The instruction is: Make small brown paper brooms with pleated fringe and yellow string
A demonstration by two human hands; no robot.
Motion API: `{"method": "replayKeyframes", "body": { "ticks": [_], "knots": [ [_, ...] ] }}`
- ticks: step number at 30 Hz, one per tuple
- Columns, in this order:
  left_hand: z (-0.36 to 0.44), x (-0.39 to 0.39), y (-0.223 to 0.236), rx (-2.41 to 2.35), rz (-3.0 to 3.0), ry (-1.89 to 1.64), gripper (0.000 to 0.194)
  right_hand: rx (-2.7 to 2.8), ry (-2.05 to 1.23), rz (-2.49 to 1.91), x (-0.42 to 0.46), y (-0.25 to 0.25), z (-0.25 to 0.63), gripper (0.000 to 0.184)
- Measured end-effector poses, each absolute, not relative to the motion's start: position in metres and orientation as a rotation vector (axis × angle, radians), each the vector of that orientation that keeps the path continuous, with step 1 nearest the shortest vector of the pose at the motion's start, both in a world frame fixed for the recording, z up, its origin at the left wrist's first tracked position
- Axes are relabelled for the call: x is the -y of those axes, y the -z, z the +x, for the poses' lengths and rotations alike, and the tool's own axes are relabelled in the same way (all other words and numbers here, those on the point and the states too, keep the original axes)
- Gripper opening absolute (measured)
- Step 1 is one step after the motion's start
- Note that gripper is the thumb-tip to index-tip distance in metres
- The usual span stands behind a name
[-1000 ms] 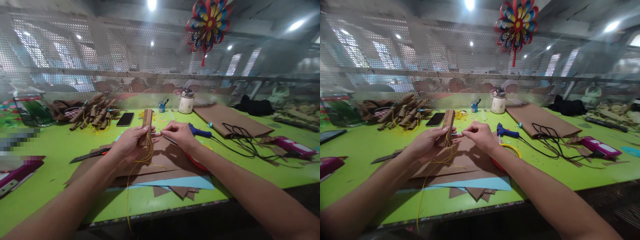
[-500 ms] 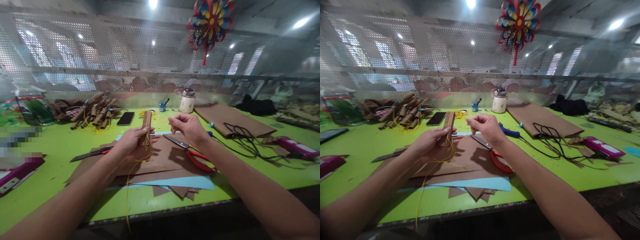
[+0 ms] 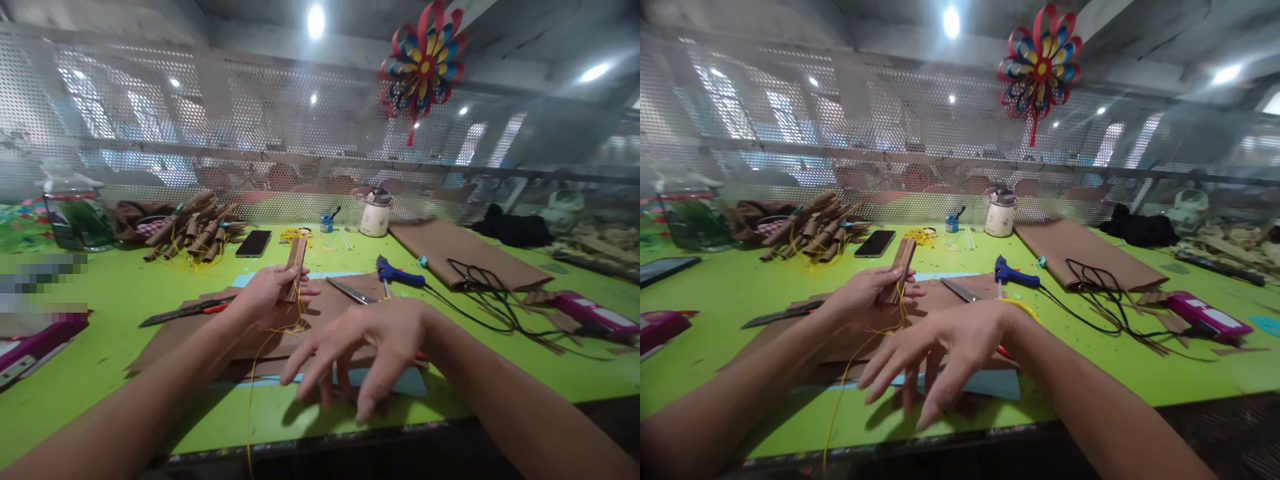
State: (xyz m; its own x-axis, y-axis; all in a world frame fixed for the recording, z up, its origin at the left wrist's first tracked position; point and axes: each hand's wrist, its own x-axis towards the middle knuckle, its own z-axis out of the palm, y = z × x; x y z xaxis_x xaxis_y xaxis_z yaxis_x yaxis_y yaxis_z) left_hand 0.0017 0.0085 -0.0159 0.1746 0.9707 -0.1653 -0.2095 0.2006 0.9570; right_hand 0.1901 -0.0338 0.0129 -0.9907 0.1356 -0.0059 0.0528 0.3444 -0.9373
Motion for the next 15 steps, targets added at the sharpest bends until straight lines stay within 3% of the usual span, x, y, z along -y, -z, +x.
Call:
{"method": "replayKeyframes", "body": {
  "ticks": [3, 7, 11, 15],
  "knots": [
    [0.002, -0.010, 0.015, -1.021, 0.981, -1.038, 0.015, 2.353, -1.550, -0.556, 0.020, -0.004, 0.192, 0.017],
    [0.003, -0.009, 0.016, -1.008, 0.982, -1.009, 0.014, 1.790, -1.135, -0.945, -0.017, 0.011, 0.203, 0.028],
    [0.005, -0.003, 0.018, -0.953, 1.000, -0.977, 0.013, 1.527, -1.156, -1.060, -0.040, 0.024, 0.209, 0.020],
    [0.009, 0.007, 0.016, -0.922, 1.037, -0.892, 0.014, 1.541, -1.210, -1.029, -0.040, 0.032, 0.200, 0.024]
  ]
}}
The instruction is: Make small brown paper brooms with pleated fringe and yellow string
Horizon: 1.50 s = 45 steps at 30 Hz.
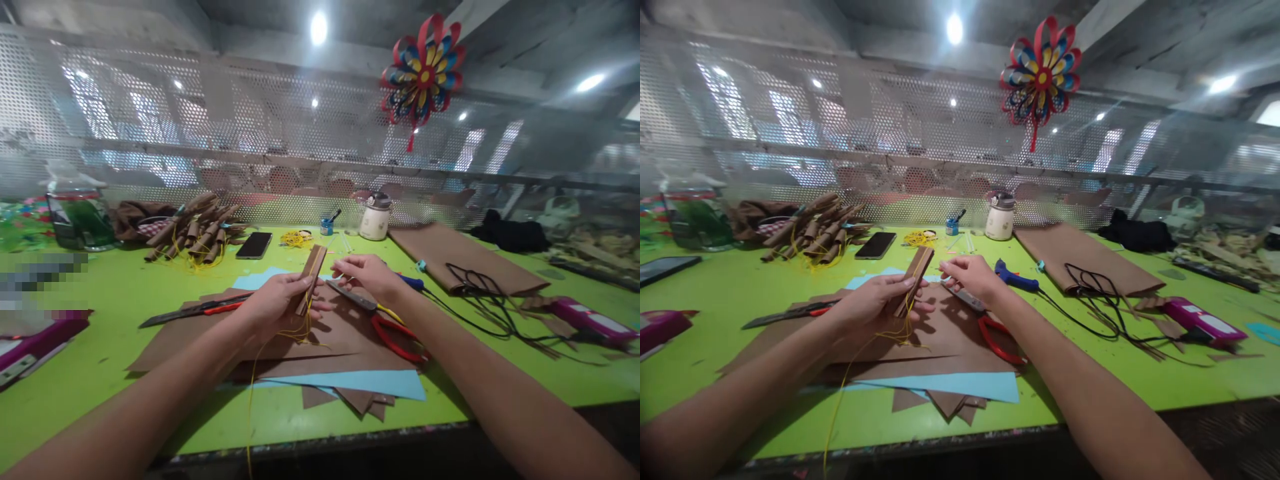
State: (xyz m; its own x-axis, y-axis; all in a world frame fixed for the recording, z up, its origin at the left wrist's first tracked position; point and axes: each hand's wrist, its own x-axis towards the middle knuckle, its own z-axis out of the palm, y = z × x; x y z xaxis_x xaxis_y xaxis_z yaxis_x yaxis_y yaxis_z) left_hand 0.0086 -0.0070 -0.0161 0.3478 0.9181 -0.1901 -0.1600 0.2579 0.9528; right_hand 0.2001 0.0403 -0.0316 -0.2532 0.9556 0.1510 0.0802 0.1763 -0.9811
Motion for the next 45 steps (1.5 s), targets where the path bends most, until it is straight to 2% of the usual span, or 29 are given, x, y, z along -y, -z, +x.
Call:
{"method": "replayKeyframes", "body": {
  "ticks": [5, 12, 18, 24, 27, 30, 45],
  "knots": [
    [0.012, 0.014, 0.016, -0.937, 1.135, -0.813, 0.016, 1.446, -1.200, -0.957, -0.036, 0.032, 0.190, 0.034],
    [0.011, 0.014, 0.018, -0.863, 1.086, -0.757, 0.013, 1.291, -1.393, -0.757, -0.032, 0.028, 0.191, 0.037],
    [0.006, 0.011, 0.017, -0.716, 1.076, -0.743, 0.012, 1.319, -1.374, -0.696, -0.028, 0.026, 0.190, 0.036],
    [0.001, 0.008, 0.018, -0.579, 1.081, -0.670, 0.018, 1.139, -1.551, -0.611, -0.029, 0.023, 0.190, 0.033],
    [0.000, 0.009, 0.014, -0.591, 1.044, -0.733, 0.018, 1.162, -1.603, -0.579, -0.028, 0.022, 0.193, 0.024],
    [0.001, 0.012, 0.010, -0.622, 1.035, -0.812, 0.019, 1.244, -1.602, -0.553, -0.024, 0.022, 0.194, 0.012],
    [0.003, 0.014, 0.012, -0.601, 1.022, -0.814, 0.018, 1.251, -1.381, -0.683, -0.020, 0.027, 0.182, 0.020]
  ]
}}
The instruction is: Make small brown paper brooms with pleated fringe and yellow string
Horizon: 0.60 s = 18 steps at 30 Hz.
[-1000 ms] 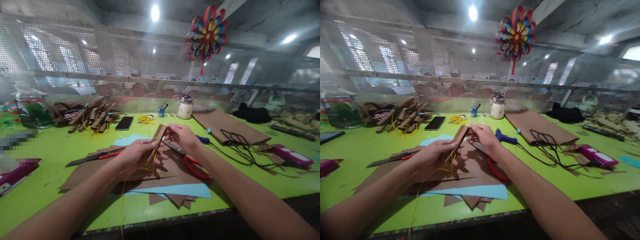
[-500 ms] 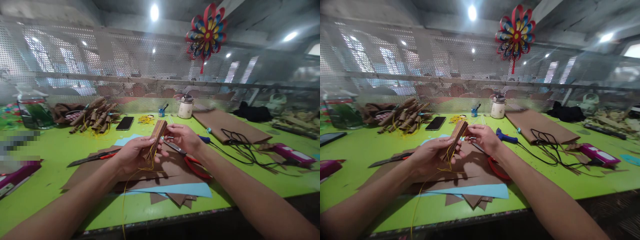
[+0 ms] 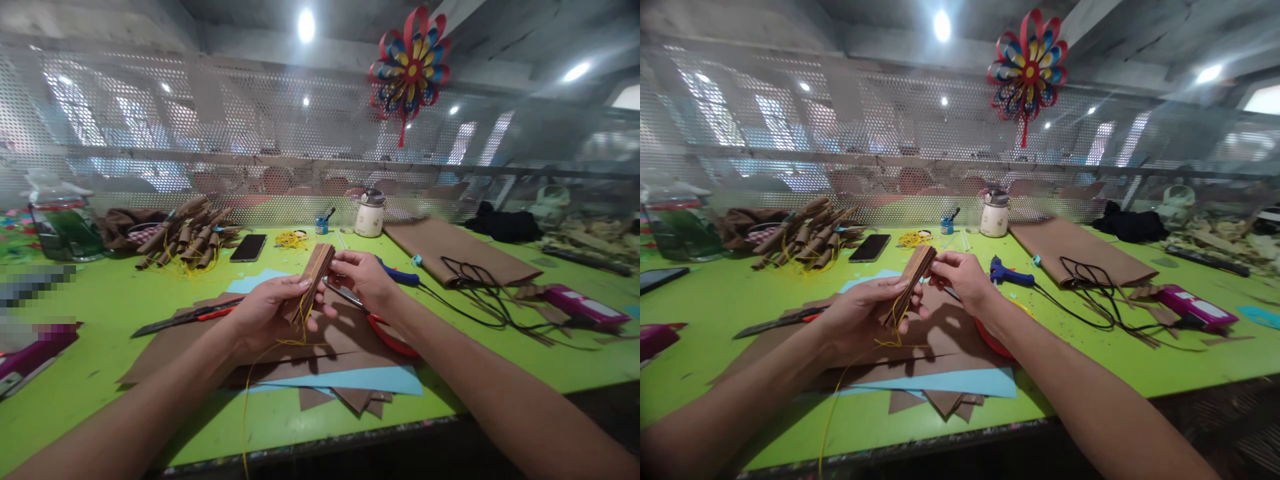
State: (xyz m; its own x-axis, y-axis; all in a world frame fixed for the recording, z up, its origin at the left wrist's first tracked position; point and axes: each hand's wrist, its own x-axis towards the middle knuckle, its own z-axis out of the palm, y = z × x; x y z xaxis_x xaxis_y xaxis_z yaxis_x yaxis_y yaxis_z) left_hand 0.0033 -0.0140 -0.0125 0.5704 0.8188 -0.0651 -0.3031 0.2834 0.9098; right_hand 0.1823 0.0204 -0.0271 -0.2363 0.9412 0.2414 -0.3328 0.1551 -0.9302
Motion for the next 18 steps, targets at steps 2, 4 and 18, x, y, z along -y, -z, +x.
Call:
{"method": "replayKeyframes", "body": {
  "ticks": [2, 4, 18],
  "knots": [
    [0.0036, 0.0139, 0.0125, -0.591, 1.016, -0.791, 0.019, 1.213, -1.359, -0.689, -0.0217, 0.0275, 0.1821, 0.020],
    [0.0038, 0.0138, 0.0123, -0.586, 1.013, -0.789, 0.018, 1.191, -1.350, -0.693, -0.0229, 0.0278, 0.1824, 0.020],
    [0.0029, 0.0124, 0.0133, -0.596, 1.089, -0.727, 0.019, 1.165, -1.352, -0.679, -0.0265, 0.0277, 0.1858, 0.024]
  ]
}}
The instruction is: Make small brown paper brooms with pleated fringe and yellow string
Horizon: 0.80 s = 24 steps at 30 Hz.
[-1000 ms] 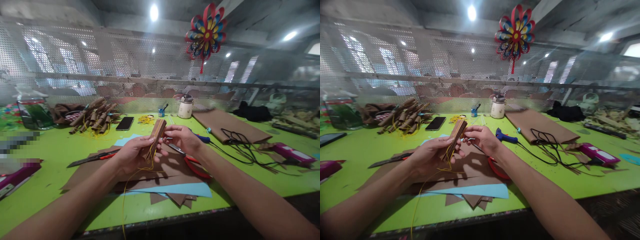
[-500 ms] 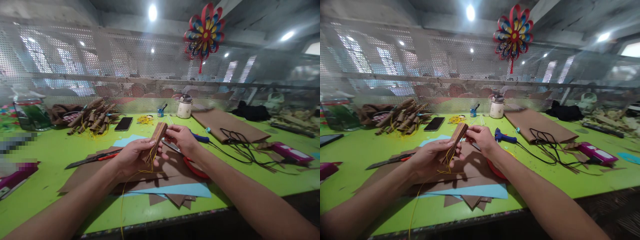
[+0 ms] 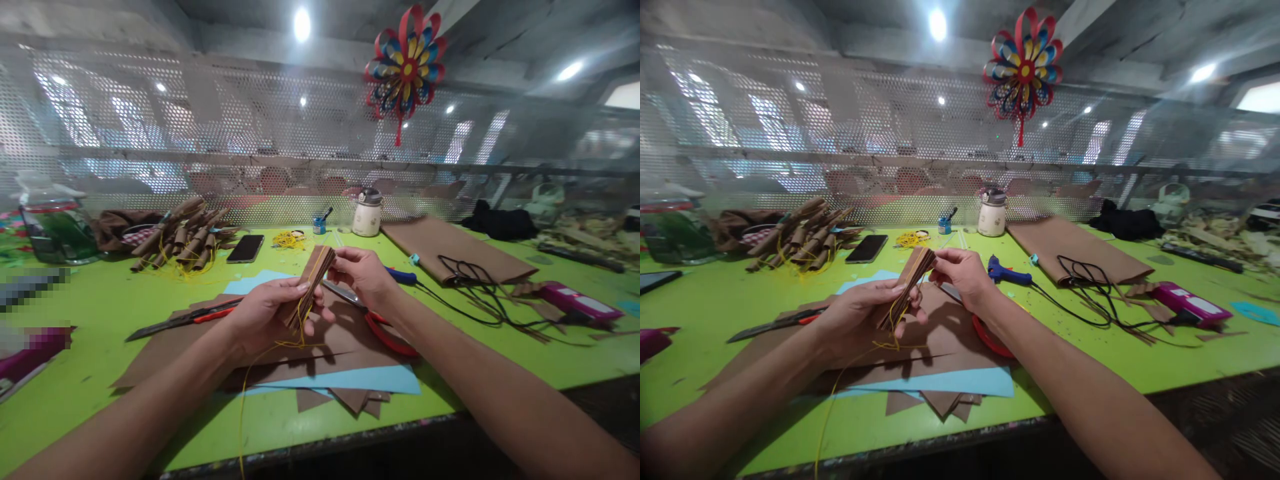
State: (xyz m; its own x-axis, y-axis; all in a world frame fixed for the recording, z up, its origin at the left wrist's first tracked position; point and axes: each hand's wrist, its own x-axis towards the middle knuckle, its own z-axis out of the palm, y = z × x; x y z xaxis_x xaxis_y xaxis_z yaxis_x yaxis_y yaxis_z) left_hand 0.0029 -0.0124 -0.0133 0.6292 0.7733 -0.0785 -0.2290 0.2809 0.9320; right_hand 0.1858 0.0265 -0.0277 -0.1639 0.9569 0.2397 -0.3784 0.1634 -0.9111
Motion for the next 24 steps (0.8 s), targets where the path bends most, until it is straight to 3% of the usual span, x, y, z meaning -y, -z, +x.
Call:
{"method": "replayKeyframes", "body": {
  "ticks": [7, 11, 18, 24],
  "knots": [
    [0.008, 0.017, 0.012, -0.673, 1.059, -0.832, 0.013, 1.198, -1.348, -0.688, -0.026, 0.031, 0.183, 0.027],
    [0.009, 0.016, 0.012, -0.709, 1.072, -0.840, 0.019, 1.285, -1.345, -0.684, -0.024, 0.033, 0.179, 0.027],
    [0.005, 0.006, 0.019, -0.728, 1.123, -0.926, 0.024, 1.450, -1.097, -0.841, -0.021, 0.034, 0.176, 0.022],
    [0.003, 0.006, 0.015, -0.648, 1.104, -0.946, 0.024, 1.494, -1.341, -0.799, -0.008, 0.047, 0.157, 0.016]
  ]
}}
